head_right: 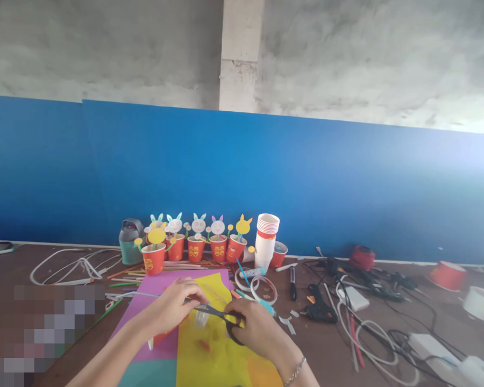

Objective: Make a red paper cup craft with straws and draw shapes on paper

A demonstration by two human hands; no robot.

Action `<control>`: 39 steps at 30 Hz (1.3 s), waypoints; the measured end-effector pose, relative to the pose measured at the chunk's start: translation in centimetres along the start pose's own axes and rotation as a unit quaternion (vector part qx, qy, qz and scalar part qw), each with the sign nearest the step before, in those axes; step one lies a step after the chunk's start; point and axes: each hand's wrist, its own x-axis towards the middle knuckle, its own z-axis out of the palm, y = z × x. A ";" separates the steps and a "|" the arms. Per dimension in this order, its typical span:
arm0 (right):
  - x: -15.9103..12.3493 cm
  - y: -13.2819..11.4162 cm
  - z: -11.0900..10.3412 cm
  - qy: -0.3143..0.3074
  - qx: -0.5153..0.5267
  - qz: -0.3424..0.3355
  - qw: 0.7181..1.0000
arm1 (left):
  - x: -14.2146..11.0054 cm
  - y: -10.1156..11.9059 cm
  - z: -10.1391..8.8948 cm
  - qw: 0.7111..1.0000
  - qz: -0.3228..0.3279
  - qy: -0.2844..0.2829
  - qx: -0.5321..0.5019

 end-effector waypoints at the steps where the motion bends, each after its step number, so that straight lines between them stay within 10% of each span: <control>1: 0.0 -0.1 0.0 -0.003 0.002 -0.002 1.000 | 0.0 0.0 0.0 1.000 0.000 0.000 0.000; 29: -0.2 -0.8 -0.6 -0.004 -0.020 0.002 1.000 | 0.0 -0.3 0.1 1.000 -0.005 0.009 -0.019; 39: 0.2 -0.3 -0.3 0.018 -0.028 0.028 0.999 | 0.8 -1.1 0.8 0.976 -0.034 0.076 -0.200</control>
